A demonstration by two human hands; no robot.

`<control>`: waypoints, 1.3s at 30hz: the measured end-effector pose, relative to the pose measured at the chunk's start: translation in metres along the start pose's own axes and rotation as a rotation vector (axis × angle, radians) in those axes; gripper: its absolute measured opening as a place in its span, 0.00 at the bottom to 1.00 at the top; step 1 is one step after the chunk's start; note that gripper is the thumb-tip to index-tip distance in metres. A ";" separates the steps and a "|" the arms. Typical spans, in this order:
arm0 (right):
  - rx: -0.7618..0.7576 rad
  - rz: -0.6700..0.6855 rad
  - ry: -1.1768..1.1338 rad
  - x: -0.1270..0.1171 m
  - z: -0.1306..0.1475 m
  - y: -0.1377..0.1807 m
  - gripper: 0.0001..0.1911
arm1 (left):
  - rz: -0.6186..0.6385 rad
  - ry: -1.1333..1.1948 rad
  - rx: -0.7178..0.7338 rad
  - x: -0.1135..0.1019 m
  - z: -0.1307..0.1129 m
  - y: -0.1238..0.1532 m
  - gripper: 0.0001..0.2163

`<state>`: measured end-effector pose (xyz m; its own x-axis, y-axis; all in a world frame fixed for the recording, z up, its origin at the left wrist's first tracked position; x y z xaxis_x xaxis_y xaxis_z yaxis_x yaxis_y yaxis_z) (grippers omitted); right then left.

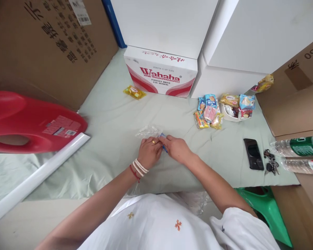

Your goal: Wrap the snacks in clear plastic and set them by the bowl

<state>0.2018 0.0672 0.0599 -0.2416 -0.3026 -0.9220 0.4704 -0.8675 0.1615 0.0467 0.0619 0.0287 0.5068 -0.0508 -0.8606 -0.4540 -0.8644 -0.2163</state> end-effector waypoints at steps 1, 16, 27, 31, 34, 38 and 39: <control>0.017 0.024 0.018 0.008 0.005 0.004 0.23 | 0.012 0.045 -0.008 0.000 0.004 0.001 0.12; 0.094 0.140 0.143 0.022 0.034 -0.001 0.30 | -0.339 0.445 -0.614 -0.014 0.044 -0.009 0.25; 0.089 0.131 0.100 0.023 0.026 0.009 0.34 | -0.323 0.364 -0.861 -0.023 0.090 0.008 0.10; 0.067 0.144 0.069 0.027 0.021 0.011 0.34 | -0.395 0.261 -0.838 -0.042 0.110 0.032 0.08; 0.060 0.142 0.057 0.029 0.019 0.011 0.33 | -0.358 0.203 -0.519 -0.050 0.108 0.014 0.24; 0.041 0.118 0.042 0.030 0.015 0.012 0.31 | -0.017 0.334 -0.247 -0.047 0.100 -0.029 0.25; 0.041 0.118 0.038 0.031 0.013 0.012 0.31 | 0.061 0.398 -0.203 -0.046 0.099 -0.036 0.19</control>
<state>0.1885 0.0425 0.0382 -0.1543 -0.3890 -0.9082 0.4585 -0.8425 0.2829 -0.0329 0.1454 0.0306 0.7439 -0.2584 -0.6163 -0.3587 -0.9325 -0.0420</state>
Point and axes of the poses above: each hand's wrist, its own y-axis away from the middle knuckle, its own x-axis out of the palm, z = x × y, the point moved 3 cm from there along -y, towards the middle knuckle, and after that the axes turned 2 degrees about y, right-handed, at the moved point
